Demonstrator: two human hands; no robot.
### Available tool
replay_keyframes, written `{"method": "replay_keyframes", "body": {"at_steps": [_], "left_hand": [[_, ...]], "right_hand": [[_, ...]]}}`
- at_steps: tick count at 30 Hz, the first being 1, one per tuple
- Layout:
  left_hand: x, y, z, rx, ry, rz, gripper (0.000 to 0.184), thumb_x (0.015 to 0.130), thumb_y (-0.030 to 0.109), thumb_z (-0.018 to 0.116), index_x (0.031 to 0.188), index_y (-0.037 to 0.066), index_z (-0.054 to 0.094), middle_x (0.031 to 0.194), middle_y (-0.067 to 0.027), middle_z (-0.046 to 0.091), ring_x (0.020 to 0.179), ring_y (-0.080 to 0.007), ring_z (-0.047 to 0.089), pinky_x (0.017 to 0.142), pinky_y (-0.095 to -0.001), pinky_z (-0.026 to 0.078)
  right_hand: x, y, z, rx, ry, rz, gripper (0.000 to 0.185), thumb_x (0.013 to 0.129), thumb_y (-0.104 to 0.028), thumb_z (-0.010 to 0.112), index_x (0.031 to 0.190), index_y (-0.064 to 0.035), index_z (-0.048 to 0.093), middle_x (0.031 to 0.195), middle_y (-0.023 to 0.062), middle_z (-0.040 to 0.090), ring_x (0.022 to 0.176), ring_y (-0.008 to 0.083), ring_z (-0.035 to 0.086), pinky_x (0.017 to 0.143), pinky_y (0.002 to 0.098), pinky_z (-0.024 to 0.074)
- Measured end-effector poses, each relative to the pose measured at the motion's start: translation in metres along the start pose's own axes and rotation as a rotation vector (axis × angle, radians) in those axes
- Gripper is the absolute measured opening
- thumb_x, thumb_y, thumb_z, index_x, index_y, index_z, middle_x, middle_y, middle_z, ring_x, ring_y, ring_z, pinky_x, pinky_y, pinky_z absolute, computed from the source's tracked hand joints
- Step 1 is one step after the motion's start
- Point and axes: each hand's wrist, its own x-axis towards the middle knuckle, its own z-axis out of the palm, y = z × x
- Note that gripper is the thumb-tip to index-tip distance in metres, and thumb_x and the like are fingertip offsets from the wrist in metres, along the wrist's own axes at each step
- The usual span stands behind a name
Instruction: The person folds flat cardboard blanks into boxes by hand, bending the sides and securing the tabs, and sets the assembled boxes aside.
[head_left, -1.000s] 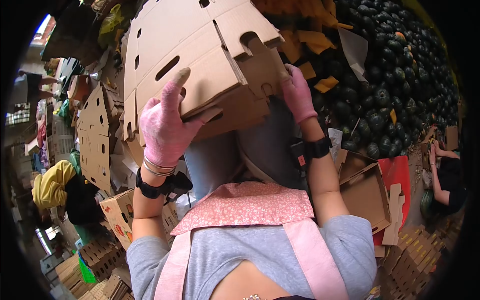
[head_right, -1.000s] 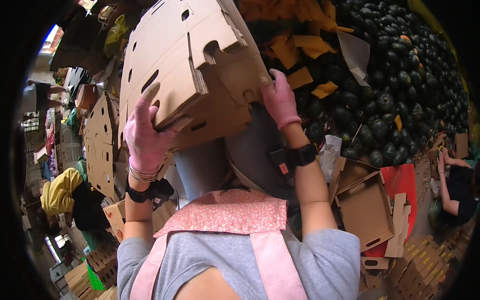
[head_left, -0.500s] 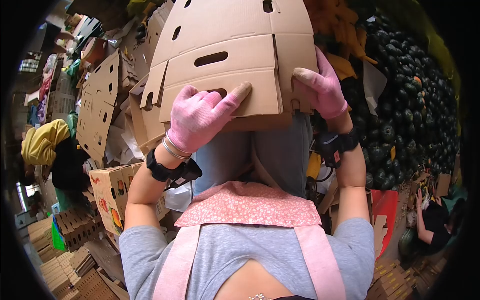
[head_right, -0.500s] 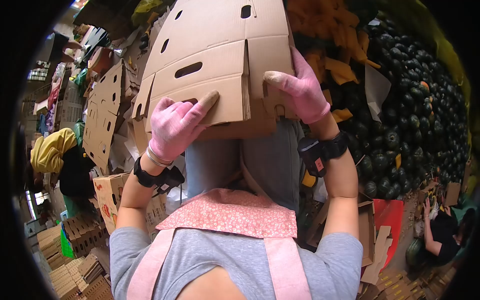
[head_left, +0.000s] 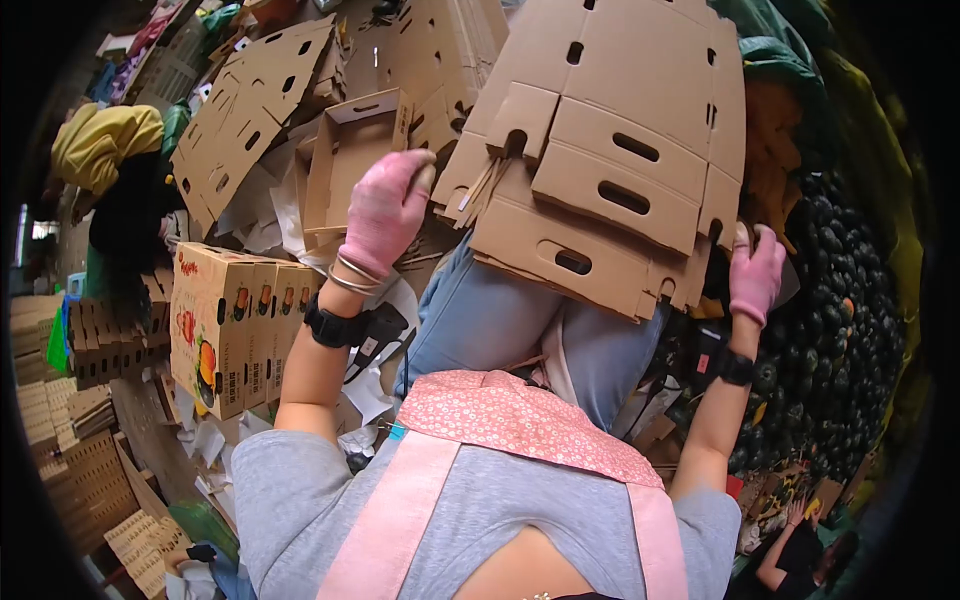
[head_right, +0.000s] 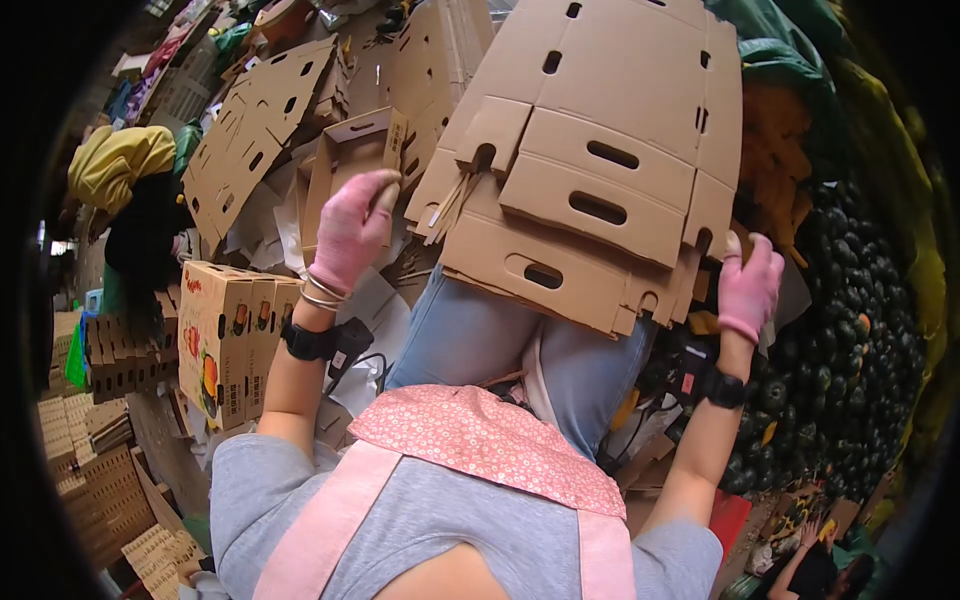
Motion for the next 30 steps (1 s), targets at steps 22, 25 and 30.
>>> {"method": "replay_keyframes", "body": {"at_steps": [22, 25, 30], "left_hand": [[-0.075, 0.033, 0.038, 0.150, -0.193, 0.097, 0.032, 0.067, 0.012, 0.068, 0.097, 0.006, 0.056, 0.072, -0.0080, 0.059, 0.066, -0.0258, 0.061, 0.057, -0.0351, 0.050], [-0.074, 0.029, 0.040, 0.166, -0.311, -0.011, 0.036, 0.068, 0.025, 0.073, 0.095, 0.006, 0.058, 0.078, -0.0096, 0.062, 0.072, -0.0284, 0.062, 0.062, -0.0382, 0.050], [-0.032, 0.038, 0.003, 0.120, -0.529, -0.235, 0.059, 0.067, 0.056, 0.070, 0.098, 0.006, 0.060, 0.080, -0.0104, 0.061, 0.078, -0.0292, 0.061, 0.067, -0.0400, 0.050]], "right_hand": [[-0.062, -0.017, -0.018, 0.539, -0.622, 0.323, 0.040, 0.083, -0.030, 0.069, 0.106, -0.0007, 0.055, 0.094, 0.0087, 0.065, 0.079, 0.0158, 0.061, 0.074, 0.0301, 0.0494], [-0.070, -0.016, -0.010, 0.521, -0.747, 0.398, 0.043, 0.086, -0.037, 0.064, 0.111, -0.0045, 0.054, 0.097, 0.0095, 0.065, 0.083, 0.0187, 0.062, 0.076, 0.0322, 0.0494], [-0.077, -0.044, -0.029, -0.242, -0.396, 0.069, 0.060, 0.084, -0.054, 0.057, 0.118, -0.0058, 0.051, 0.110, 0.0173, 0.058, 0.100, 0.0367, 0.057, 0.083, 0.0449, 0.0464]]}}
